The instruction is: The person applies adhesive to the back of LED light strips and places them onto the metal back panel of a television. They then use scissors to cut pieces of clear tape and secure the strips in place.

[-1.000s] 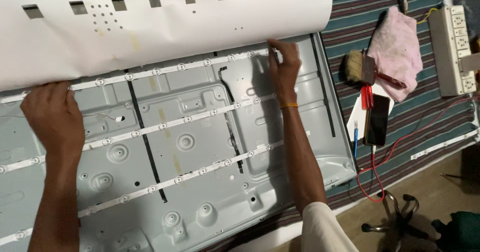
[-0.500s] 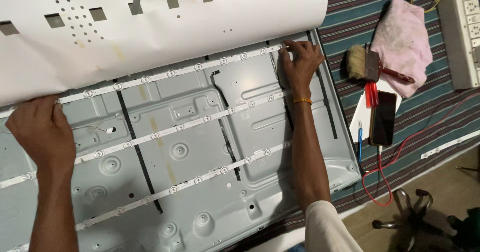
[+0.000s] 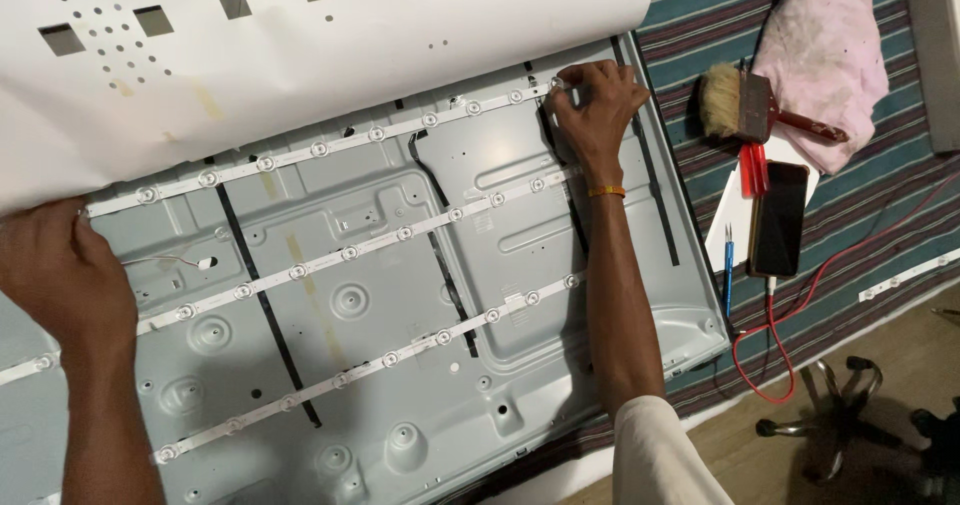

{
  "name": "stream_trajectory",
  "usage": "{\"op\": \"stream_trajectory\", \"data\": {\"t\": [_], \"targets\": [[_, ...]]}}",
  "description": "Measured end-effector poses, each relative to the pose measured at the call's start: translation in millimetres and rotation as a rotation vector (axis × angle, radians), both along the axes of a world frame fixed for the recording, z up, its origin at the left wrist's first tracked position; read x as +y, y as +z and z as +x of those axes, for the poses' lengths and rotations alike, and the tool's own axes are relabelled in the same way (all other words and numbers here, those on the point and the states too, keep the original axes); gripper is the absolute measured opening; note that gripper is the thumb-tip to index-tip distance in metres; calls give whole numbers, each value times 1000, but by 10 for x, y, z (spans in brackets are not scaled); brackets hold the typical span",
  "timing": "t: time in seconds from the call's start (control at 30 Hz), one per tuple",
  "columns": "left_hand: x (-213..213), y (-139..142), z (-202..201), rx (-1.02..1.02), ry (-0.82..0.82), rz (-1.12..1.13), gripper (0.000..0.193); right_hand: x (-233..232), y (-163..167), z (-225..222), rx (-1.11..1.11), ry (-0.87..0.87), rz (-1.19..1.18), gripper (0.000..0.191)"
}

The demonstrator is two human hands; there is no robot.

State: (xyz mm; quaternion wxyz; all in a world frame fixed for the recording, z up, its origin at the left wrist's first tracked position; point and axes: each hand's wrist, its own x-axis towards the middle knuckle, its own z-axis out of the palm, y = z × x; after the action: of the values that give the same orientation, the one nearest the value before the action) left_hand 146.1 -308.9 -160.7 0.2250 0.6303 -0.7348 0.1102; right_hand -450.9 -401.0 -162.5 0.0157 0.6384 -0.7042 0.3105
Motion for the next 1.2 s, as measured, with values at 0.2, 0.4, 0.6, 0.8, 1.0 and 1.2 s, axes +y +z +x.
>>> {"op": "stream_trajectory", "data": {"t": [0.2, 0.4, 0.6, 0.8, 1.0, 1.2], "targets": [[-26, 8, -17, 10, 23, 25, 26, -15, -27, 0, -57, 48, -63, 16], [-31, 95, -109, 79, 20, 13, 24, -38, -4, 19, -26, 46, -34, 18], [-57, 125, -114, 68, 35, 14, 29, -62, 29, 52, 3, 49, -56, 19], [-48, 74, -83, 106, 65, 28, 29, -58, 28, 66, 38, 76, -66, 20], [-64, 58, -80, 82, 73, 12, 22, -75, -12, 56, 54, 82, -78, 21], [-65, 82, -107, 147, 59, 4, 24, -94, -38, 42, 101, 100, -123, 19]]}}
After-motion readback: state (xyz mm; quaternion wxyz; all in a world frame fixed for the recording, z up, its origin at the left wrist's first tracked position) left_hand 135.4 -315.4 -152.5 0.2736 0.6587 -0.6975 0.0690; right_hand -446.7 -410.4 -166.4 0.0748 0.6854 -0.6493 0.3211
